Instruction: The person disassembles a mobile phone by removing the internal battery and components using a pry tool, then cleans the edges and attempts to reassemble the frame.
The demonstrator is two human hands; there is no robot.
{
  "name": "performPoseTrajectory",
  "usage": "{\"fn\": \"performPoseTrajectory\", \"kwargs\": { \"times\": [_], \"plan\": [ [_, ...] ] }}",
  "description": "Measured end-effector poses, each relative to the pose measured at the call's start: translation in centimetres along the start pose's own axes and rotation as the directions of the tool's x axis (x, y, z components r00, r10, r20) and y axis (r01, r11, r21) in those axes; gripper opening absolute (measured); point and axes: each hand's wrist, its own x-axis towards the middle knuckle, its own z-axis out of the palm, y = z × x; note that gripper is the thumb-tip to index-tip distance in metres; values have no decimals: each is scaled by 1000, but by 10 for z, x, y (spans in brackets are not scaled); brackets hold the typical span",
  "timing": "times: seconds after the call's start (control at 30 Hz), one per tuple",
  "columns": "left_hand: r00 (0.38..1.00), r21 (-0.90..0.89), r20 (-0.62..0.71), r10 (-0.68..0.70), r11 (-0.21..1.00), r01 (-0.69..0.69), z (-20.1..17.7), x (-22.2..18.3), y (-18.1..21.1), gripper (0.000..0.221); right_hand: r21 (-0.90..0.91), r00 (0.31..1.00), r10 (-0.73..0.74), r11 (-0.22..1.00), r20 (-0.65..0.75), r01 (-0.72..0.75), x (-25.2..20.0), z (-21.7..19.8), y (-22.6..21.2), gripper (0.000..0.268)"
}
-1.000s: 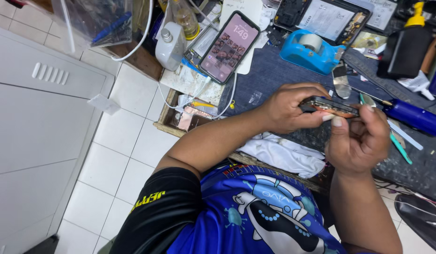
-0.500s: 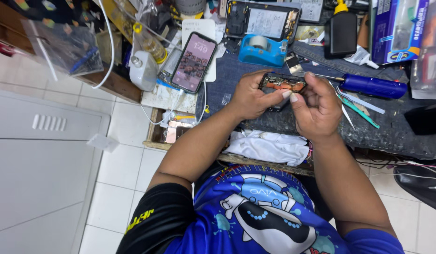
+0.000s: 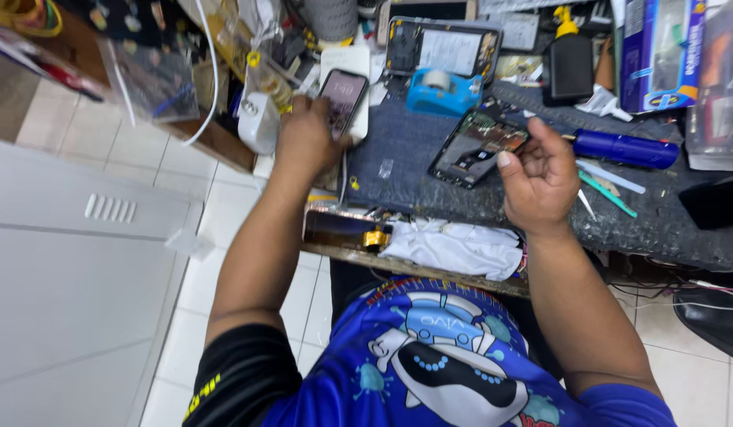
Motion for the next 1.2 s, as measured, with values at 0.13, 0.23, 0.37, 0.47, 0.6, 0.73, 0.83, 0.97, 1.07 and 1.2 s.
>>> {"fn": "performPoseTrajectory", "kwargs": {
  "times": [0.13,0.23,0.37,0.47,0.6,0.73,0.83,0.97,1.07,1.2],
  "plan": [
    [993,-161,-62,-102,983,91,1,23,-21,40,-20,998,-54,998,-12,54,7,4,-1,50],
    [997,-2,22,-69,998,69,-9,8,-1,54,-50,999,-37,998,-10,37,1,1,-5,50],
    [999,171,-36,-38,984,43,-21,-3,39,64,-54,999,-32,998,-23,31,1,2,-4,50],
    [999,182,17,-45,982,41,-19,10,38,57,-61,999,-36,998,-18,35,1,4,-4,50],
    [994,120,104,22,992,-34,-8,26,18,34,-49,998,-66,997,-19,65,2,2,-4,50],
    [998,124,-49,40,992,-33,-12,44,-16,29,-43,998,-34,999,-52,32,-3,-1,-2,50],
    [975,-33,-219,25,999,-33,-14,48,-32,37,-48,998,-40,998,-40,38,-1,-2,-2,50],
    [969,58,-246,32,998,-18,-12,44,-32,45,-56,999,-44,998,-27,42,2,-1,-2,50],
    [984,192,-172,40,981,-6,-9,41,-27,40,-71,999,-34,997,-25,32,0,-2,-2,50],
    [990,169,-139,35,985,-11,-16,33,-12,61,-61,999,-36,998,-40,33,1,0,-2,50]
  ]
}}
